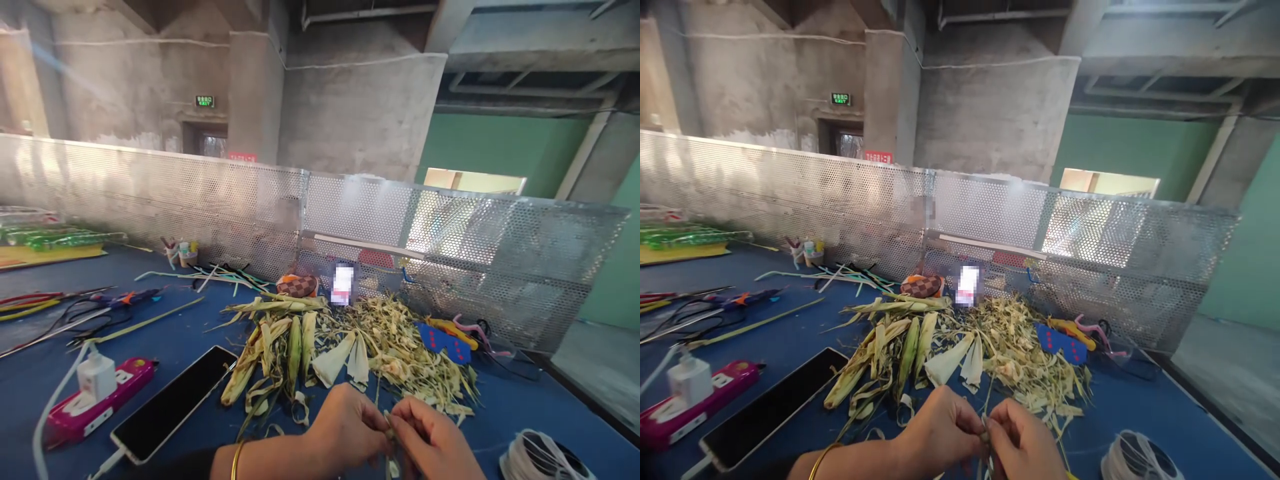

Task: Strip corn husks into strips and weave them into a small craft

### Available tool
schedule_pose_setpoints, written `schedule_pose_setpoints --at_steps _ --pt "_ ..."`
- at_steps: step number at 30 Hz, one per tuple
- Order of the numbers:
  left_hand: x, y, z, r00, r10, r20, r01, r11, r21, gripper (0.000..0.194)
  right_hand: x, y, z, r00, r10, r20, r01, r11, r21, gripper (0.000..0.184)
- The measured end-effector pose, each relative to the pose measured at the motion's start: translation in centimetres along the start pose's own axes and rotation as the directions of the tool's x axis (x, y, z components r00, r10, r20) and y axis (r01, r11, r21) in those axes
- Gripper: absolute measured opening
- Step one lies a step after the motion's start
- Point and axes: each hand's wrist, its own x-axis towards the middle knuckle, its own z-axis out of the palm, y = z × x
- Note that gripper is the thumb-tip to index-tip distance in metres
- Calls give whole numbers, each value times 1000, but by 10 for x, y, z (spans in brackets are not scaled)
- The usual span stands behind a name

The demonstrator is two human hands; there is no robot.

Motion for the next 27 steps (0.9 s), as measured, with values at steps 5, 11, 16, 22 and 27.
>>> schedule_pose_setpoints --at_steps 5,11,16,22,27 --pt "-3 -2 2 999 48 -9 -46 986 159 13 3 14 -4 1000 -21 -2 21 987 -157 19" --pt "-5 -2 2 998 43 35 -49 979 199 15 7 18 -11 993 -40 111 72 951 -301 17" --pt "-2 -4 1 996 79 49 -87 975 202 11 3 6 -12 991 -100 88 124 937 -328 14" --pt "-3 2 -1 961 -46 274 85 988 -132 5 -6 -23 -12 998 65 -23 -64 997 39 27" --pt "-1 4 -5 919 -23 394 103 978 -183 10 -3 -24 -13 973 232 7 -199 817 542 26"
